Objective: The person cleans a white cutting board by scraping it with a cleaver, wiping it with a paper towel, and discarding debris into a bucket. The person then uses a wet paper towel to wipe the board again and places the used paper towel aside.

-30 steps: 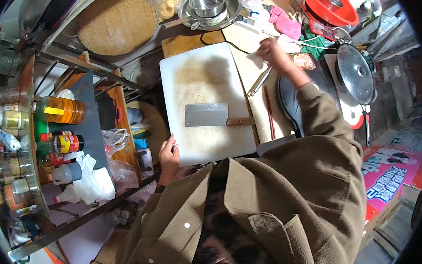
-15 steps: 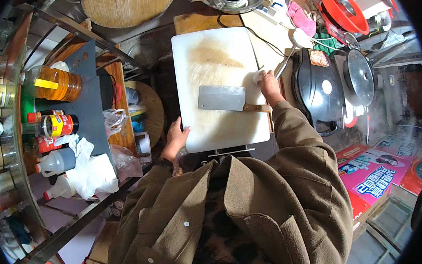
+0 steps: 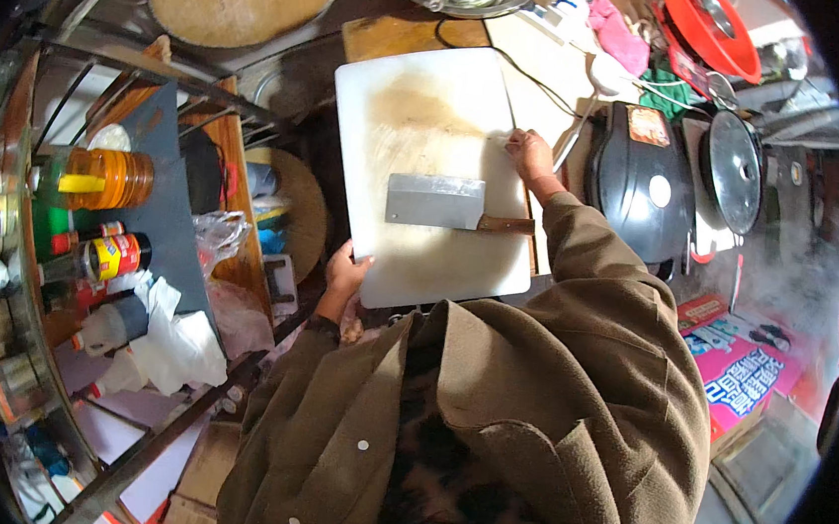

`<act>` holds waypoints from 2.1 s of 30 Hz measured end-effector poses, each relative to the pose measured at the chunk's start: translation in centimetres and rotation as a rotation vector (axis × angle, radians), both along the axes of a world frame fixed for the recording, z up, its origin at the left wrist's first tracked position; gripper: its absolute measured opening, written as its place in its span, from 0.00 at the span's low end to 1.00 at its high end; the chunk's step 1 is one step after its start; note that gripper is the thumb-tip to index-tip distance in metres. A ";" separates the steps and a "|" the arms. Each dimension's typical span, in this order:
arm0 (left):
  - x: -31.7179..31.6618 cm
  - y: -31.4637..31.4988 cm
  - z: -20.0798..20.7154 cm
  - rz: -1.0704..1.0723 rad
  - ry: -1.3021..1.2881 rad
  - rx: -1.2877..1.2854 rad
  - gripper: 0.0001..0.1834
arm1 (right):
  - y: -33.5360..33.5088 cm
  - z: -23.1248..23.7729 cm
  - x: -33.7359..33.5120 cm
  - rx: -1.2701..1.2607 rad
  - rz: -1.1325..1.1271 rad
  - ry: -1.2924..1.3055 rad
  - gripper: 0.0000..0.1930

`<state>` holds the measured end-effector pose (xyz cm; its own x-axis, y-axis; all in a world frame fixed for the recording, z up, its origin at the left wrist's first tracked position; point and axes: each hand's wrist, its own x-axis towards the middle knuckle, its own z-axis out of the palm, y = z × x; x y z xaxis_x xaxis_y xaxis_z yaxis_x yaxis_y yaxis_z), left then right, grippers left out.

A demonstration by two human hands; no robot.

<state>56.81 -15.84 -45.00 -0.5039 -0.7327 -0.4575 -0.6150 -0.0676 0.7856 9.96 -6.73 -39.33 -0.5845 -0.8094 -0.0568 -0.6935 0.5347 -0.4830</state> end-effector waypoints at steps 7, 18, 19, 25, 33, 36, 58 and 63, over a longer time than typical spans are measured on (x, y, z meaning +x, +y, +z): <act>-2.0 1.2 5.6 0.115 -0.116 0.075 0.27 | -5.7 -3.0 1.4 -0.127 0.053 -0.046 0.11; -2.5 2.3 6.8 0.170 -0.135 -0.010 0.31 | -14.4 -4.1 4.5 -0.106 -0.034 -0.377 0.14; -2.5 2.3 6.5 0.184 -0.100 0.005 0.31 | -14.9 -4.0 4.7 -0.118 -0.031 -0.415 0.15; -2.4 3.1 6.5 0.212 -0.111 -0.092 0.30 | -17.3 -3.3 3.5 -0.118 0.052 -0.193 0.13; -2.5 3.5 6.3 0.249 -0.167 -0.052 0.30 | -19.7 -4.7 2.9 -0.049 0.036 -0.117 0.14; -2.4 3.5 5.6 0.261 -0.154 0.005 0.31 | -22.1 -5.5 3.5 -0.052 0.109 -0.037 0.15; -2.3 3.7 6.5 0.268 -0.194 -0.048 0.32 | -24.0 -1.7 4.2 0.202 1.088 -0.169 0.08; -2.4 3.8 5.9 0.252 -0.230 -0.009 0.34 | -21.7 -0.9 2.3 0.165 1.210 -0.164 0.05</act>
